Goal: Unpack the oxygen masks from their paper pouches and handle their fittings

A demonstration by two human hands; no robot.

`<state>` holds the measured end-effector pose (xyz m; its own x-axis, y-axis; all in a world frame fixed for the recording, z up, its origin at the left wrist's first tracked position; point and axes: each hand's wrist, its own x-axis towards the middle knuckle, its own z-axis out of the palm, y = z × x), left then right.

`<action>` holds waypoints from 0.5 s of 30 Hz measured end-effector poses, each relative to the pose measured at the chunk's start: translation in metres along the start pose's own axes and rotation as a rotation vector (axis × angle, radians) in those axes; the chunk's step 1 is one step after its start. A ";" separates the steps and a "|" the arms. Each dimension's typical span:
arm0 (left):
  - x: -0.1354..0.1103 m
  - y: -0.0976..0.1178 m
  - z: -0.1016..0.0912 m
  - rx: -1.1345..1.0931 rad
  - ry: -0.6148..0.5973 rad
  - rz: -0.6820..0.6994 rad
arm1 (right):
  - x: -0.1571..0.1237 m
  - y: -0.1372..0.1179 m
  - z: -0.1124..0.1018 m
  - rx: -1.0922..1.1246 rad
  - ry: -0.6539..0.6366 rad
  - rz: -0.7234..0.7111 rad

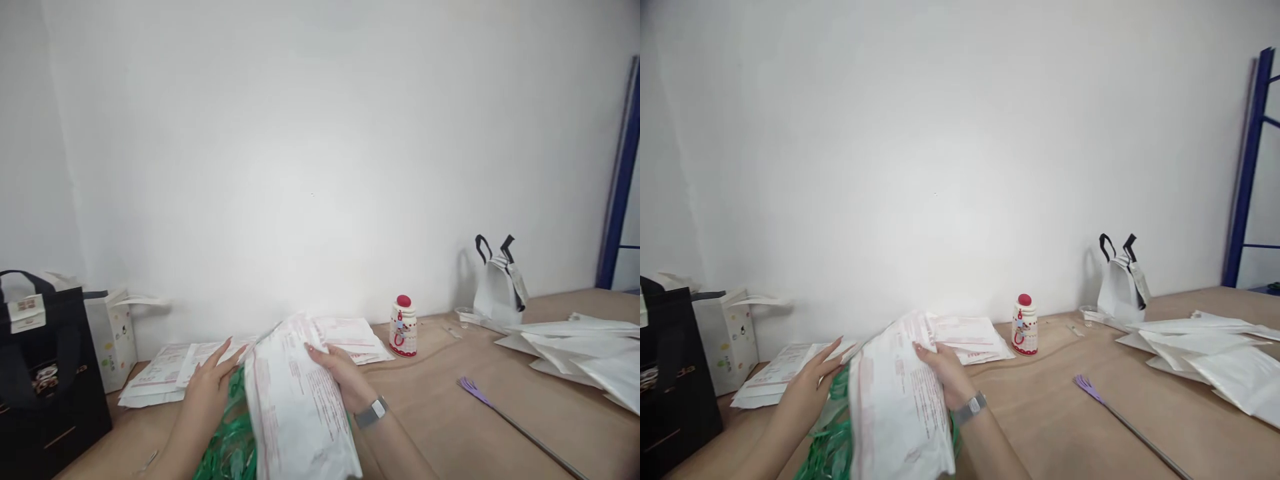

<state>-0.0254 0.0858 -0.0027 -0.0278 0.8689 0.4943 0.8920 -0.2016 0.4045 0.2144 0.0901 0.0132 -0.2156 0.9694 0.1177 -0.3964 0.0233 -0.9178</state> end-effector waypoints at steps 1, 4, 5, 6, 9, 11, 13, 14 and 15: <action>0.003 -0.009 0.005 0.046 -0.065 -0.057 | 0.001 -0.005 -0.006 -0.007 0.057 -0.067; 0.006 -0.030 0.016 0.074 -0.153 -0.109 | 0.002 -0.021 -0.021 -0.022 0.198 -0.249; 0.006 -0.034 0.018 0.069 -0.166 -0.103 | 0.002 -0.026 -0.024 -0.021 0.229 -0.294; 0.004 -0.037 0.019 0.064 -0.184 -0.094 | 0.001 -0.030 -0.026 -0.015 0.253 -0.336; -0.003 -0.037 0.016 0.050 -0.257 -0.066 | -0.005 -0.042 -0.028 0.021 0.280 -0.447; -0.009 -0.030 0.014 0.011 -0.288 -0.053 | -0.011 -0.048 -0.027 0.036 0.245 -0.480; -0.016 -0.016 0.013 -0.125 -0.272 -0.022 | -0.016 -0.052 -0.026 0.019 0.180 -0.452; -0.020 -0.006 0.014 -0.229 -0.249 -0.002 | -0.018 -0.054 -0.025 0.002 0.138 -0.426; -0.023 0.005 0.016 -0.340 -0.233 0.024 | -0.020 -0.055 -0.024 -0.015 0.094 -0.400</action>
<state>-0.0128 0.0723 -0.0244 0.1290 0.9334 0.3350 0.6903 -0.3270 0.6454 0.2620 0.0757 0.0518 0.0355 0.9013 0.4317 -0.4196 0.4055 -0.8121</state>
